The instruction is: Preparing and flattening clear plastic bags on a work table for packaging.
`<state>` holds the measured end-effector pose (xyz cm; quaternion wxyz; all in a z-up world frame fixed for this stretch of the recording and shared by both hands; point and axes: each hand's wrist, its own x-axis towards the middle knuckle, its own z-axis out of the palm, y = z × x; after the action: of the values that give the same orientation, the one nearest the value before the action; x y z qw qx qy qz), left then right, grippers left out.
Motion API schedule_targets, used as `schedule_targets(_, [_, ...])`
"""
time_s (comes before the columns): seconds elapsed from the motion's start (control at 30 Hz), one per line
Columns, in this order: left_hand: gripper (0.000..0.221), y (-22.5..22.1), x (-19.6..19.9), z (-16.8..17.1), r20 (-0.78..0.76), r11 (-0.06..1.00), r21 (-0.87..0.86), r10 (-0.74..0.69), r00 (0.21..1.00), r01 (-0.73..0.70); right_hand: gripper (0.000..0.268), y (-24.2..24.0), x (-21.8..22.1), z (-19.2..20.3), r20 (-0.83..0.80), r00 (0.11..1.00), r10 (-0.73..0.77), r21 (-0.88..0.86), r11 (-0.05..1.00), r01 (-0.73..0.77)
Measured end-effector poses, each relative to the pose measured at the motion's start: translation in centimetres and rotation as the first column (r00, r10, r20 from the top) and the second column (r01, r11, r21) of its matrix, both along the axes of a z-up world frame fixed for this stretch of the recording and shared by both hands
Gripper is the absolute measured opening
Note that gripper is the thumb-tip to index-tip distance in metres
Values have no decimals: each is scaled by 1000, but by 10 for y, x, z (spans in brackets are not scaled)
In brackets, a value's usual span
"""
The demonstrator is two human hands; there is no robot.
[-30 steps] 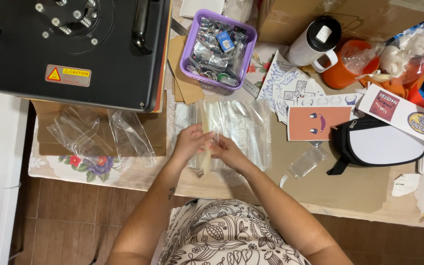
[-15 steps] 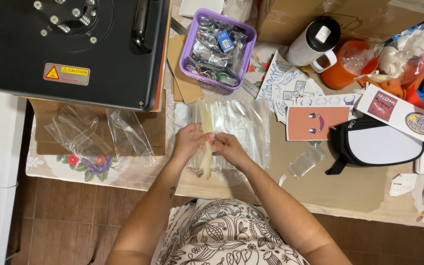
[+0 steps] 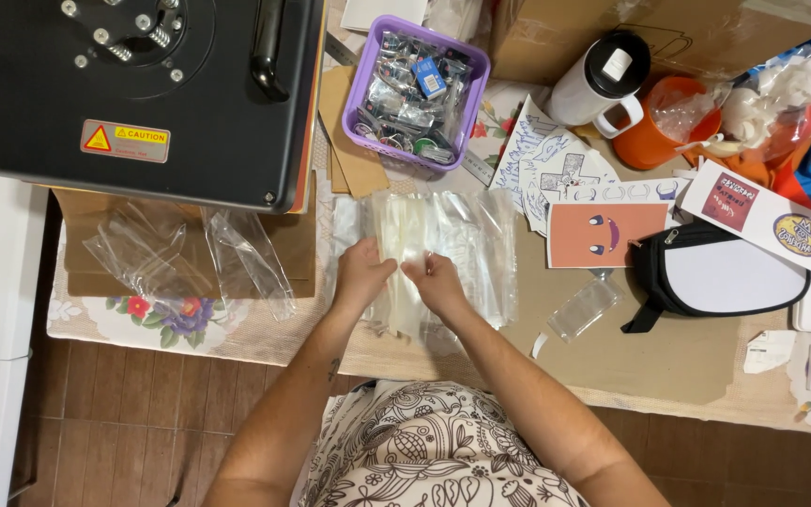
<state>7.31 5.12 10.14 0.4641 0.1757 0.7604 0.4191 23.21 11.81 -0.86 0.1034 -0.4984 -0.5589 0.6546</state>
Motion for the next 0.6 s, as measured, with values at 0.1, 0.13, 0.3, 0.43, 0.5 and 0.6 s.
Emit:
schedule_targets(0.1, [49, -2, 4, -20, -103, 998, -30, -63, 993, 61, 23, -5, -4, 2, 106, 994, -23, 83, 996, 14])
schedule_targets(0.13, [46, -4, 4, -35, -187, 992, -63, -123, 975, 113, 24, -7, -7, 8, 155, 987, -34, 122, 992, 15])
schedule_targets(0.3, [34, -2, 14, 2, -245, 997, -36, -73, 967, 66, 44, -5, -12, 43, 318, 944, -91, 126, 991, 53])
schedule_targets(0.43, [40, -25, -25, -44, -227, 1000, 18, 0, 974, 5, 38, -4, -2, 140, 191, 967, -167, 63, 985, 158])
schedule_targets(0.5, [39, -35, -44, -42, -81, 997, 77, 36, 996, -30, 39, 13, 24, 151, 206, 962, -181, 58, 983, 172])
schedule_targets(0.6, [38, -41, -55, -5, 143, 985, 143, 80, 987, -100, 39, 36, 67, 119, 193, 949, -250, 8, 967, 253])
